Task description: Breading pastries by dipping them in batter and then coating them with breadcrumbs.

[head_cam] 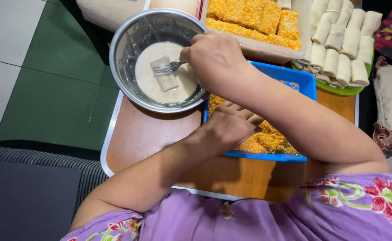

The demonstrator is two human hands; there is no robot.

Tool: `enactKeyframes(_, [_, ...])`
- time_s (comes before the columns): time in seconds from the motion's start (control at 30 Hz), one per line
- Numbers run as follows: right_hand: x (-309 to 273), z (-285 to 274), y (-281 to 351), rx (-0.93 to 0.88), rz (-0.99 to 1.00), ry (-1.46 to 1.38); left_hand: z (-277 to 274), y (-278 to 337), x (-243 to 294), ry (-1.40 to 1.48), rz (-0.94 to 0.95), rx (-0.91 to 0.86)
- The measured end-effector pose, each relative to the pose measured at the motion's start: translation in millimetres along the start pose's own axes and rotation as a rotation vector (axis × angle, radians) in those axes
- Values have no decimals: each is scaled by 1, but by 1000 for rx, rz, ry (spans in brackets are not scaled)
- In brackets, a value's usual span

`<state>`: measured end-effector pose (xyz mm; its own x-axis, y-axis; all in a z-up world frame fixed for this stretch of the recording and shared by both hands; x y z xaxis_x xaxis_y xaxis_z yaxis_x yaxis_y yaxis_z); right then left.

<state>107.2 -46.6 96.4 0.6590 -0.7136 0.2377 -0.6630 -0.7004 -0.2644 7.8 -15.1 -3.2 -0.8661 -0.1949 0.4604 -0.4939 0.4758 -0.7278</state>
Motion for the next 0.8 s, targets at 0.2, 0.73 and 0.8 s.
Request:
enactKeyframes(0.2, [18, -17, 5, 106, 22, 149, -9, -5, 8, -25, -110, -184])
enactKeyframes(0.73, [19, -5, 1, -313, 82, 20, -6, -2, 4, -19, -117, -201])
enactKeyframes(0.8, [18, -8, -1, -309, 77, -6, -7, -4, 5, -26, -130, -220])
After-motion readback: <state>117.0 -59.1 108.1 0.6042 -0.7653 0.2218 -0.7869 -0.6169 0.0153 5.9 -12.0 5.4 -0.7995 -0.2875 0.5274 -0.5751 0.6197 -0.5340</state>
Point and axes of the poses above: each hand's wrist, its own y-axis away from the middle knuckle, its own z-axis out of the palm, x = y × z, the point moved 1 cm from there along -y, towards the middle knuckle, and after that the axes turned 8 degrees about y, right-handed, at the moved point
